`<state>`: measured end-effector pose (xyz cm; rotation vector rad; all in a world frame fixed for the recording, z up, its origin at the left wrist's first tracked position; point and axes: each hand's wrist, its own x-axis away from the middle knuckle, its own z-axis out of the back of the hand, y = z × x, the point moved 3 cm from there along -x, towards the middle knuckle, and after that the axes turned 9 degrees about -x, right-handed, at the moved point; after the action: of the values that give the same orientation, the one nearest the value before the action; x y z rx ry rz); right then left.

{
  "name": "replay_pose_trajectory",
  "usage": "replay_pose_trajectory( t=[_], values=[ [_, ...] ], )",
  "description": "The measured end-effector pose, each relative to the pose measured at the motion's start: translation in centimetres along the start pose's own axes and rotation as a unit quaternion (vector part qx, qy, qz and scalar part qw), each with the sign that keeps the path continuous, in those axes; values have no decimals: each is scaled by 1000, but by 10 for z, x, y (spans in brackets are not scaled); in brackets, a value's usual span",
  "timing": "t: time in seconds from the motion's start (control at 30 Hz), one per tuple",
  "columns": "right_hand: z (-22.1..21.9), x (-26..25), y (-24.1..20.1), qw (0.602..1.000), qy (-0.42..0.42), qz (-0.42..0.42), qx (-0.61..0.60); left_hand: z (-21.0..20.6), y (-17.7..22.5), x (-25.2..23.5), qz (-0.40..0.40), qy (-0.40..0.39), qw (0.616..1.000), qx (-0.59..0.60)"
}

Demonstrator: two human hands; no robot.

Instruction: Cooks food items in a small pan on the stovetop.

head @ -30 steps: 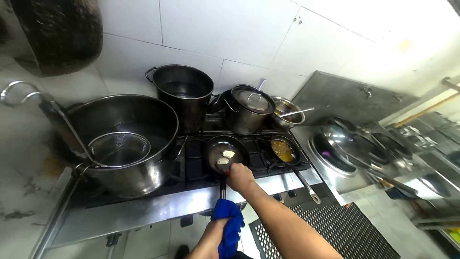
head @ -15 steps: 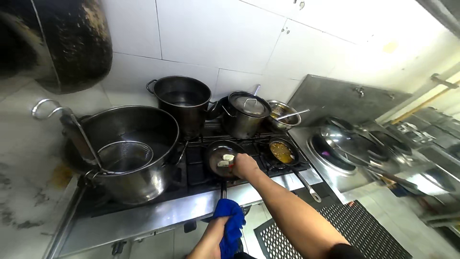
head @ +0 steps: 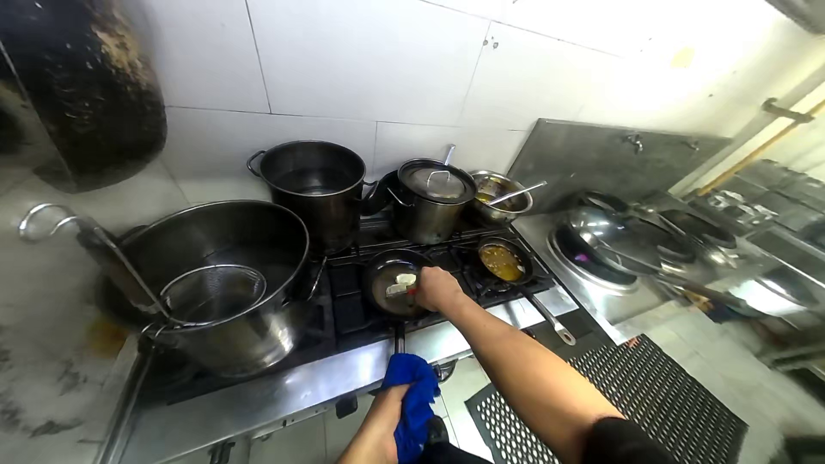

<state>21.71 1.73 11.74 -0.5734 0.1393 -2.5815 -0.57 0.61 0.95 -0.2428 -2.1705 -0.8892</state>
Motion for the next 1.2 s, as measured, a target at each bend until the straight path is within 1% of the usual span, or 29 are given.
replay_pose_trajectory(
  t=[0.2,0.37,0.47,0.73,0.83,0.93,1.03,1.1,1.2],
  values=[
    [10,5,6,1000,-1,6,-21,-2,1,1,3,-9,1000,9],
    [29,16,11,997,45,21,-58,4,-5,-6,-4,-14,1000,7],
    [21,17,15,996,59,27,-61,8,-8,-9,-2,-5,1000,-10],
    [-16,20,31,999,8,15,-50,6,-8,-4,-15,7,1000,-9],
    [-21,27,43,997,23,21,-64,8,-9,-5,-17,7,1000,-7],
    [-19,44,67,992,67,18,-107,9,-9,-5,-22,4,1000,-15],
    [-26,73,112,974,121,-6,-194,14,-9,-8,-23,8,999,-25],
    [-48,95,153,947,169,-28,-271,17,-10,-10,-20,10,999,-30],
    [-105,138,215,891,226,-69,-387,20,-10,-13,-15,8,999,-41]
  ],
)
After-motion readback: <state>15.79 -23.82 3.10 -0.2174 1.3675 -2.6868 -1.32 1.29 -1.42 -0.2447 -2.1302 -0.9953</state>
